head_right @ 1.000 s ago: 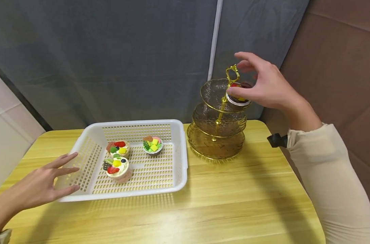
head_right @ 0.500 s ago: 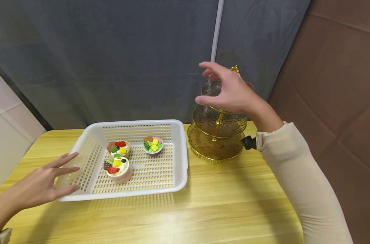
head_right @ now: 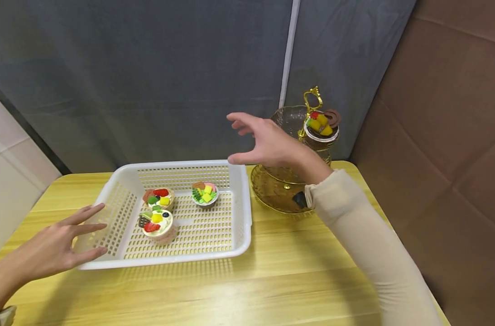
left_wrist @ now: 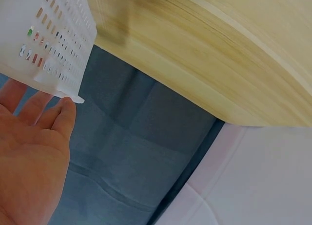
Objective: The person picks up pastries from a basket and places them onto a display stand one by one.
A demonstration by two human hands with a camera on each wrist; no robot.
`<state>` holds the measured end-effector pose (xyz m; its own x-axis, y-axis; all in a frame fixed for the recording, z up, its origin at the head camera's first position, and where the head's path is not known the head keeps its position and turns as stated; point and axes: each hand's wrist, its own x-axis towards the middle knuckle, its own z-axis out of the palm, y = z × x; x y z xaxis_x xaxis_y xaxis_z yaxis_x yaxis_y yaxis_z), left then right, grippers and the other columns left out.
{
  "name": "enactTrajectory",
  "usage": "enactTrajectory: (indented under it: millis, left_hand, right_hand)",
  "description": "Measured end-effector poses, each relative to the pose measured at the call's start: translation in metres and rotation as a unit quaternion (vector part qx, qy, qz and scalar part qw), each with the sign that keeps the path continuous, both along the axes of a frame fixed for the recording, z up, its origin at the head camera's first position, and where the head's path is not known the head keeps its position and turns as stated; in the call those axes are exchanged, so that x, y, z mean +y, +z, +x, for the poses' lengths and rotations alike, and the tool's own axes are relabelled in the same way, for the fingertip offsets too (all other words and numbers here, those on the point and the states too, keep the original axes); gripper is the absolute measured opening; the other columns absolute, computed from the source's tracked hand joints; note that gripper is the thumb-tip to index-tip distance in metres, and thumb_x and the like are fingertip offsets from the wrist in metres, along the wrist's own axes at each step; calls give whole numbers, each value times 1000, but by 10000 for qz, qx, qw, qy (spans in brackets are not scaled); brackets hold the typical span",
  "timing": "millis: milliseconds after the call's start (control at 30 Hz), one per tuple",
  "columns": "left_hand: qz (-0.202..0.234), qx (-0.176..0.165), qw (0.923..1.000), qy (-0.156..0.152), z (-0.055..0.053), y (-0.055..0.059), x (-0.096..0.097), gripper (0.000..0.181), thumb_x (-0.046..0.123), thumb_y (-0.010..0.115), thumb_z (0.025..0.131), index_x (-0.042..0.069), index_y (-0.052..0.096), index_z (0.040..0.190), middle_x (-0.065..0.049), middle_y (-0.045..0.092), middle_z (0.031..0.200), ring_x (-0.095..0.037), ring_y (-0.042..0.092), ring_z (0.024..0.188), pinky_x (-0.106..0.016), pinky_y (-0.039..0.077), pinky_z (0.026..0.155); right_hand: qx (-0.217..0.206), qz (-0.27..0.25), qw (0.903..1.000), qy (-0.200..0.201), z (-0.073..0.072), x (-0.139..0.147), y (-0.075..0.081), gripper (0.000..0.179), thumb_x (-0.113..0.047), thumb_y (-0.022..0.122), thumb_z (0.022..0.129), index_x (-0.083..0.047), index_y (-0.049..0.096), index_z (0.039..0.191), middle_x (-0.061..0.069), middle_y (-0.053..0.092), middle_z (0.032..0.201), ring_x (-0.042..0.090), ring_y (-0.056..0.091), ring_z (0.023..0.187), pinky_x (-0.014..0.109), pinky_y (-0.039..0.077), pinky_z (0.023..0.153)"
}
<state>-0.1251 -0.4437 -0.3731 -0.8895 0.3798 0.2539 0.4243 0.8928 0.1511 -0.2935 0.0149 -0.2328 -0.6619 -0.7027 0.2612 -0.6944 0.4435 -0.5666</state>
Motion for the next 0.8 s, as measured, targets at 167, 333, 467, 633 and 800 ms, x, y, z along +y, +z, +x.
enactTrajectory:
  millis: [167,333,467,633,800]
  left_hand:
    - [-10,18,10000,7,2,1,0,56,40,87,72,-1,75,108,-21,49,145,-54,50,122,-62,51,72]
    - [14,17,10000,9,3,1,0,56,40,87,72,0,75,109,-21,48,146,-53,50,123,-62,51,72]
    - [39,32,10000,5,4,0,1,56,40,87,72,0,75,109,-21,48,146,-53,50,123,-63,51,73]
    - [55,69,10000,-28,6,1,2,56,39,87,72,-1,74,109,-21,48,146,-53,50,123,-63,51,74]
    - [45,46,10000,36,7,1,2,56,39,88,71,0,75,109,-20,48,147,-51,50,124,-62,51,73]
  right_hand:
    - [-357,104,9991,223,-3,-17,-17,83,-27,82,81,-10,39,151,9,53,143,24,55,128,43,40,106]
    - [-716,197,9957,559,-6,-32,-35,85,-27,82,82,-9,37,152,10,49,147,24,52,132,42,38,109]
    - [-1051,237,9914,745,-7,-43,-50,88,-25,85,80,-9,37,152,9,47,150,23,49,135,39,35,111]
    - [-1358,255,9866,872,-9,-52,-65,88,-25,85,80,-9,37,152,10,45,152,30,48,136,42,35,111]
    - [-1683,139,9811,943,-12,-60,-77,88,-22,85,79,-7,38,152,15,45,150,35,48,135,43,35,111]
